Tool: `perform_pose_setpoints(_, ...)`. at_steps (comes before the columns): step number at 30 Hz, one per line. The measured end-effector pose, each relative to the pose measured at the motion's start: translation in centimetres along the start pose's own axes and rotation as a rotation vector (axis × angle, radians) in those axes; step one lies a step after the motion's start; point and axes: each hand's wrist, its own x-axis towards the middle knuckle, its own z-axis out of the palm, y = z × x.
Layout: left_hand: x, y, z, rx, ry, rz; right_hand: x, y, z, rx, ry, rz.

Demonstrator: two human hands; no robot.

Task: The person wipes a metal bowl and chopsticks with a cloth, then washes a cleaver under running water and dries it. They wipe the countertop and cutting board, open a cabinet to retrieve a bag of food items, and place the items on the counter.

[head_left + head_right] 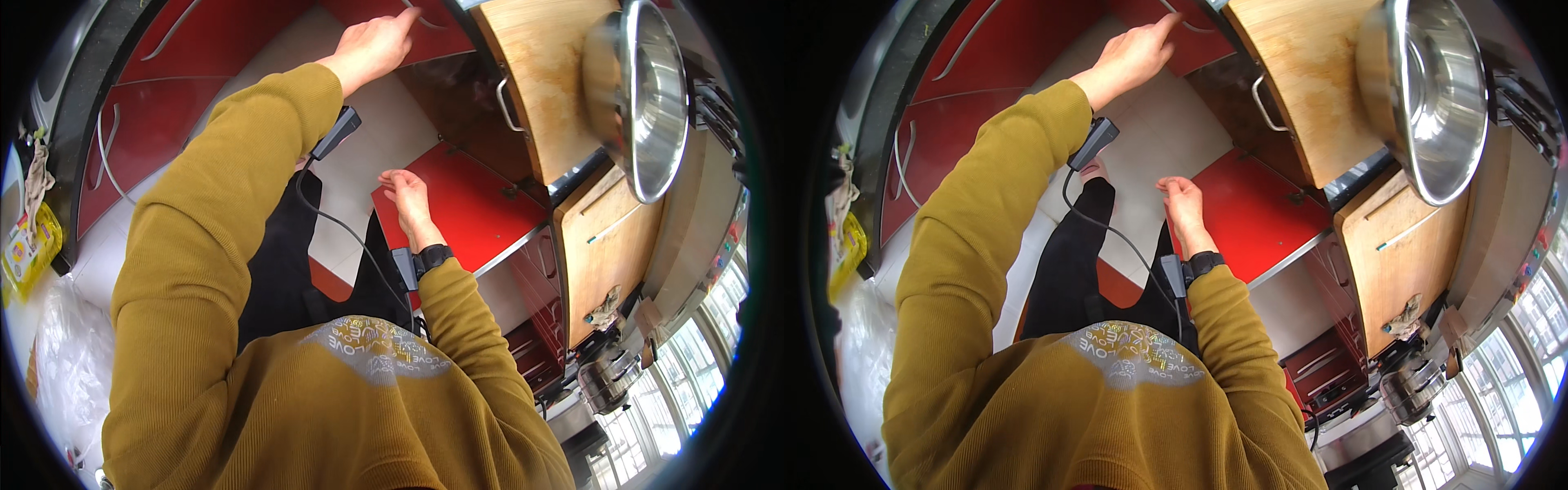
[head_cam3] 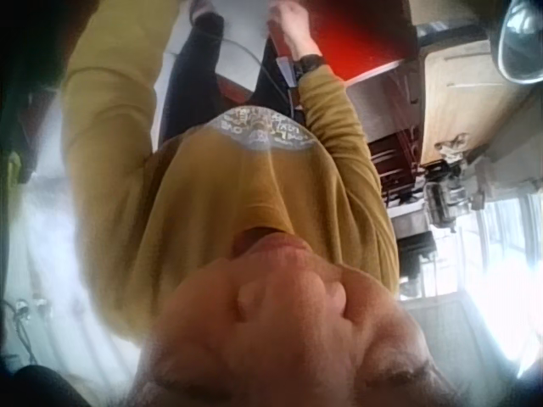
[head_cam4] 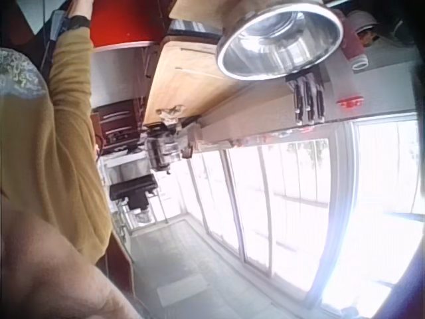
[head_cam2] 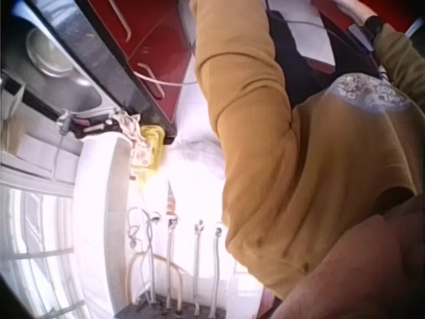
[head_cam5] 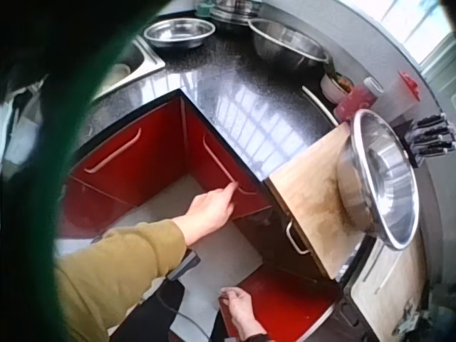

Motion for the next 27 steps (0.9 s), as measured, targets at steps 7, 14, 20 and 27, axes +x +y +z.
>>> perform_pose_setpoints(7, 1.9, 0.1, 1.9, 0.016, 0.043, 0.060, 3.2, 4.5, -0.1, 0.039, 0.073, 0.057)
perform_pose_setpoints(14, 0.9, -0.8, 2.2, 0.040, 0.142, 0.083, 5.2, 7.0, -1.0, -0.012, 0.069, 0.099)
perform_pose_setpoints(20, -3.2, -2.8, 1.0, -0.046, 0.282, 0.100, 6.5, 8.6, -3.3, -0.032, 0.113, 0.098)
perform_pose_setpoints(27, -9.9, -9.6, -1.3, 0.005, 0.238, -0.137, 8.0, 10.2, -4.8, -0.036, 0.131, 0.120)
